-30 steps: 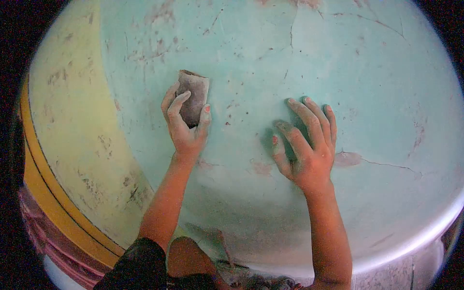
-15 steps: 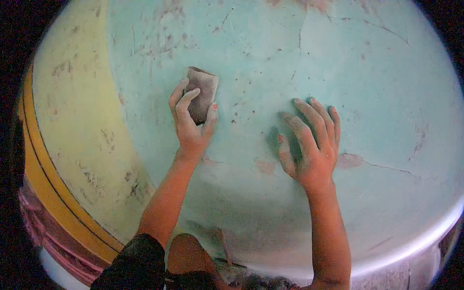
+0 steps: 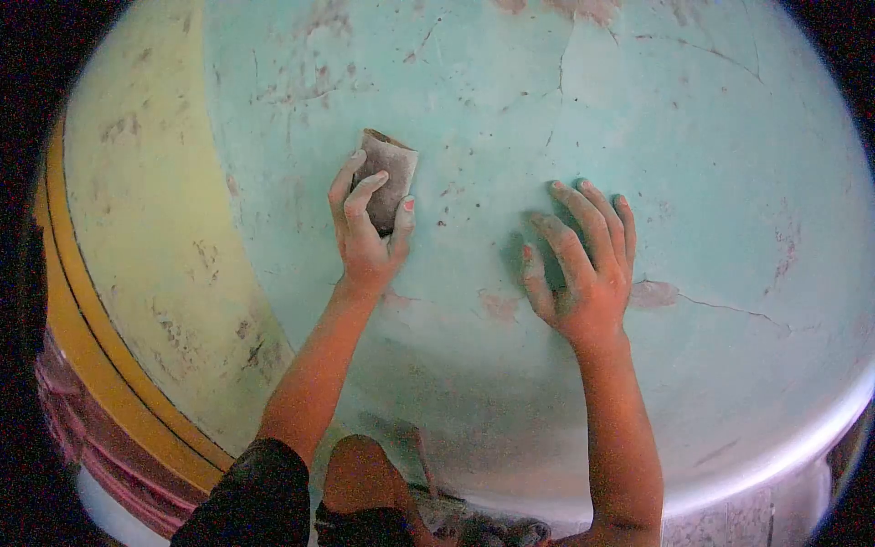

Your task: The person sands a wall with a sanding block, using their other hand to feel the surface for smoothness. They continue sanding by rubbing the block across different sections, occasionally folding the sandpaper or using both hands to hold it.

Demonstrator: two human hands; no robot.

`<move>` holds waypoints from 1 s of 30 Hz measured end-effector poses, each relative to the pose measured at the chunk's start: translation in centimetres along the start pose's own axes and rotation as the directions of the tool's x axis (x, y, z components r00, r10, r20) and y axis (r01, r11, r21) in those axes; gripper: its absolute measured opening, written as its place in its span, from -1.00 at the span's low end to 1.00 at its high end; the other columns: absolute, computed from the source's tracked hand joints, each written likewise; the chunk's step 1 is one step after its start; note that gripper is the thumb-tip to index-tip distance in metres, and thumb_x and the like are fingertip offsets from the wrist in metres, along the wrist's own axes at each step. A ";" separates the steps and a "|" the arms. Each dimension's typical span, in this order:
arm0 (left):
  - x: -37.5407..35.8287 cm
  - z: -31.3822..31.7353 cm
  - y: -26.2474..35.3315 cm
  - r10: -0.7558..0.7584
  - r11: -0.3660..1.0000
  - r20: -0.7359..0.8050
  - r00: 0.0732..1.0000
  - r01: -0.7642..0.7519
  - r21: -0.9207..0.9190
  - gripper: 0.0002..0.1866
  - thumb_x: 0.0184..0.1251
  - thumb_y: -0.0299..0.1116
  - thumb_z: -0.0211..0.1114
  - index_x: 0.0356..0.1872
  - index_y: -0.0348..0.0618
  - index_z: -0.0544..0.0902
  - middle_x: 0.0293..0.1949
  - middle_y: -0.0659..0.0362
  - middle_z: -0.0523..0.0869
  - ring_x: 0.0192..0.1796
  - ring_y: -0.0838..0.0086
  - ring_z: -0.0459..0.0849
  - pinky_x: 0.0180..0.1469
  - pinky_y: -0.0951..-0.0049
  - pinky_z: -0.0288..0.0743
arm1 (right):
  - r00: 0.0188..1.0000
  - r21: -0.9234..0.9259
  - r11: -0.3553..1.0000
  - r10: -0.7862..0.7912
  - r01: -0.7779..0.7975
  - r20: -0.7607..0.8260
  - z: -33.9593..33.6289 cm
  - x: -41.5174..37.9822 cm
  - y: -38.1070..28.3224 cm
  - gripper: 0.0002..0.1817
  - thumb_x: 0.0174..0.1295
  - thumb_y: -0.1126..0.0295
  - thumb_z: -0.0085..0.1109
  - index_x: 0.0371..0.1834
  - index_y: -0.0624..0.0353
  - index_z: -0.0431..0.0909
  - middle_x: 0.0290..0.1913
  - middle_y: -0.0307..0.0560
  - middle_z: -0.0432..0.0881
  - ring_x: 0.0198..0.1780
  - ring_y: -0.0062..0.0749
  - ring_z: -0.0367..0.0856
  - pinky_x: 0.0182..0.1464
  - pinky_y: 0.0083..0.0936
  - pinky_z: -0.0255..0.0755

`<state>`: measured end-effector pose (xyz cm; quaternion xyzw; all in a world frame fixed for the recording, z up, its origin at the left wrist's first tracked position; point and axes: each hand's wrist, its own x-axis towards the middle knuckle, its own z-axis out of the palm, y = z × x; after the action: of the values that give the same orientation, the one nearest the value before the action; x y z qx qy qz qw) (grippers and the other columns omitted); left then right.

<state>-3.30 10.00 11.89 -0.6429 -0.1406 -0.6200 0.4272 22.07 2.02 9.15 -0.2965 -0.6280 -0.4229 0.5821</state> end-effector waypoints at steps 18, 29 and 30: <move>0.2 0.1 0.2 0.001 1.000 0.015 1.000 -0.002 0.021 -0.52 0.33 -0.35 0.34 0.21 -0.18 0.42 0.31 -0.13 0.40 0.37 -0.01 0.36 0.34 -0.01 0.35 | 1.000 0.001 1.000 0.010 -0.010 0.001 -0.1 0.1 -0.1 -0.73 0.03 0.43 0.30 -0.15 -0.01 0.69 0.23 -0.07 0.60 0.35 -0.07 0.47 0.46 0.09 0.16; 0.0 0.3 0.1 -0.008 1.000 -0.016 1.000 0.008 0.008 -0.53 0.33 -0.34 0.35 0.20 -0.14 0.41 0.31 -0.12 0.40 0.36 0.01 0.37 0.33 -0.01 0.37 | 1.000 0.004 1.000 0.005 -0.005 -0.003 0.0 0.1 0.0 -0.71 -0.01 0.44 0.32 -0.15 -0.02 0.69 0.24 -0.07 0.60 0.36 -0.07 0.46 0.47 0.09 0.15; 0.0 0.3 0.1 -0.009 1.000 -0.016 1.000 0.009 0.007 -0.53 0.33 -0.34 0.35 0.20 -0.14 0.41 0.31 -0.12 0.40 0.36 0.01 0.37 0.33 -0.01 0.37 | 1.000 0.004 1.000 0.007 -0.007 -0.001 -0.1 0.1 0.0 -0.71 -0.01 0.44 0.32 -0.15 -0.02 0.69 0.24 -0.07 0.60 0.36 -0.07 0.46 0.47 0.09 0.15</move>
<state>-3.05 10.17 11.91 -0.6356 -0.1422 -0.6267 0.4278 22.12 1.98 9.23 -0.2972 -0.6275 -0.4197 0.5846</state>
